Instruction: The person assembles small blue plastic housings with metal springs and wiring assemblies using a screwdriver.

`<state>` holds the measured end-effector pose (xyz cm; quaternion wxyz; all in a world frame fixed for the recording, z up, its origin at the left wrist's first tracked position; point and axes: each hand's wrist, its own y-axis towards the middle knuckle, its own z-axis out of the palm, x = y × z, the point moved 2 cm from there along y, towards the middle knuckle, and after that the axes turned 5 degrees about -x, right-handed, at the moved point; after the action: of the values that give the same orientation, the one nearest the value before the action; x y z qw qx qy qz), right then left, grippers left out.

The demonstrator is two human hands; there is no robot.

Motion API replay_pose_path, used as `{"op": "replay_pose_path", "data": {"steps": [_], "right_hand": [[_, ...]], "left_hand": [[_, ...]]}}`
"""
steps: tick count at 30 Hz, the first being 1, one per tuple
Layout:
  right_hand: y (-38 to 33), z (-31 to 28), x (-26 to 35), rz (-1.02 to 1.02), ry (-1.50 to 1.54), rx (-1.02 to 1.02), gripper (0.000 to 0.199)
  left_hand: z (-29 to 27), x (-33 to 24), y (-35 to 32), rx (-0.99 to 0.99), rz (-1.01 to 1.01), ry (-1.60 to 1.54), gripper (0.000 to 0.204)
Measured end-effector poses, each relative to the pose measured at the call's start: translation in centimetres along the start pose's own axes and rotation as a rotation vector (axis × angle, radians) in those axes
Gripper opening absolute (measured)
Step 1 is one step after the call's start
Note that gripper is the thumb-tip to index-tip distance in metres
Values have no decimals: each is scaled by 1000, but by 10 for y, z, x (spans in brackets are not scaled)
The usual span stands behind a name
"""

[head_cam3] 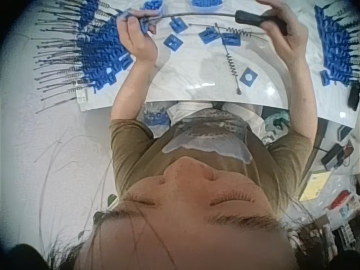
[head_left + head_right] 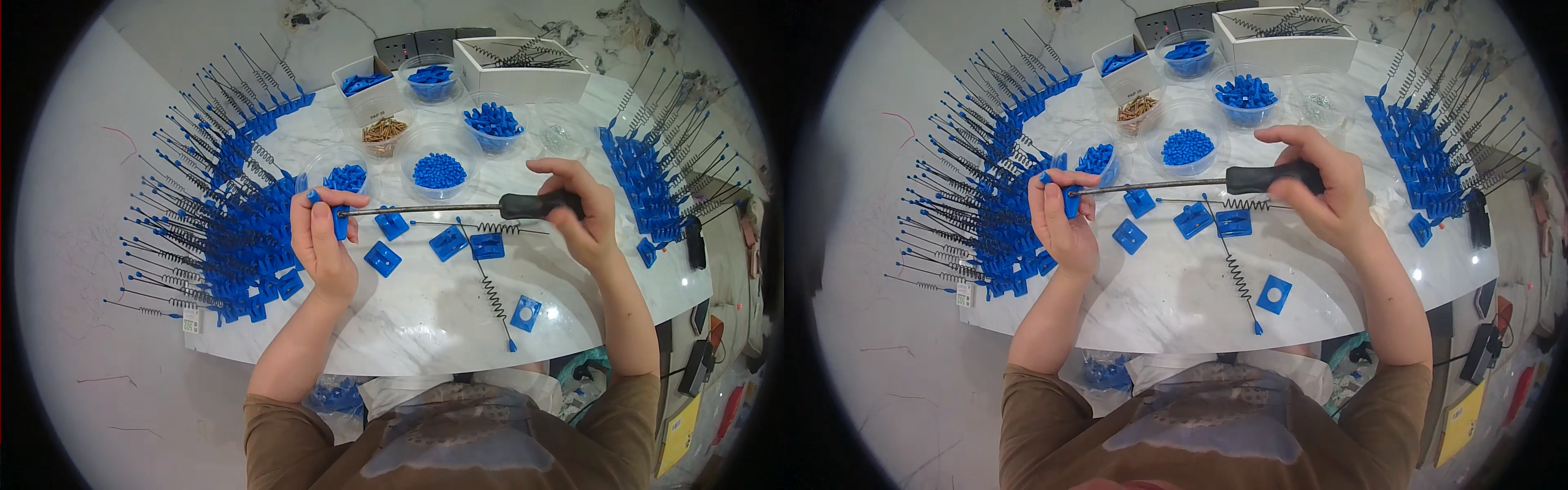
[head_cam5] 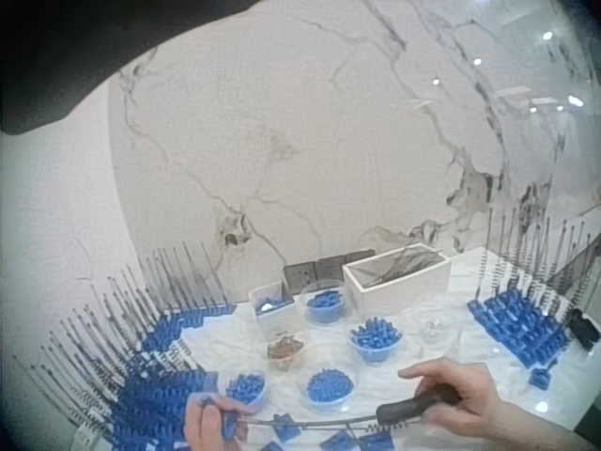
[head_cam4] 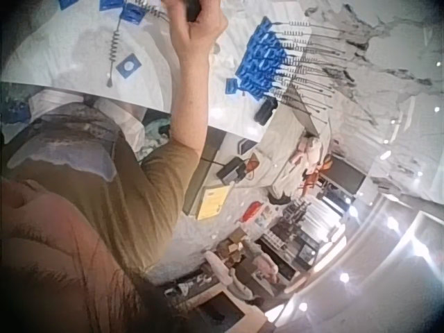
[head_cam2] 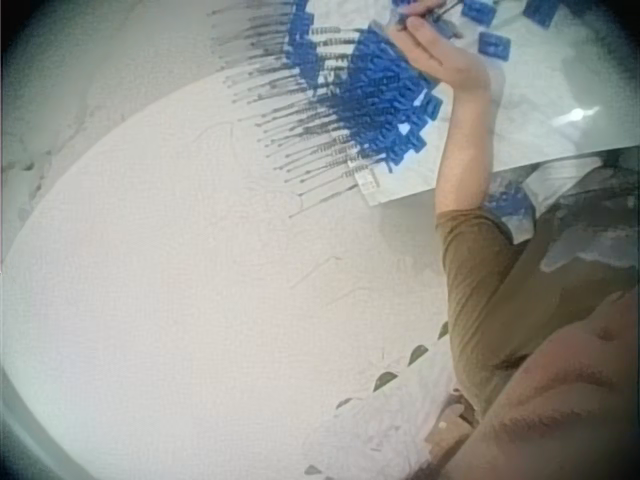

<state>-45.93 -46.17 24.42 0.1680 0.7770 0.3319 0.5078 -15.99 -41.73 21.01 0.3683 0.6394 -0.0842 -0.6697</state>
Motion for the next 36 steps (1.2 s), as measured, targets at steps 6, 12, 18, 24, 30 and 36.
{"op": "replay_pose_path", "data": {"steps": [6, 12, 18, 24, 30, 36], "right_hand": [[2, 3, -8, 66, 139, -184, 36], [5, 4, -13, 248, 476, -193, 53], [5, 7, -19, 432, 778, -142, 41], [4, 7, -18, 485, 196, -72, 38], [8, 4, -16, 334, 559, -255, 48], [2, 2, -31, 441, 962, -158, 52]], "left_hand": [[3, 2, -1, 31, 24, 39, 19], [4, 4, -4, 28, -8, 0, 18], [5, 1, -5, 34, 43, -22, 18], [2, -3, -5, 33, 84, -22, 18], [3, 0, -6, 32, 56, -7, 18], [3, 3, -11, 77, 47, 6, 18]]}}
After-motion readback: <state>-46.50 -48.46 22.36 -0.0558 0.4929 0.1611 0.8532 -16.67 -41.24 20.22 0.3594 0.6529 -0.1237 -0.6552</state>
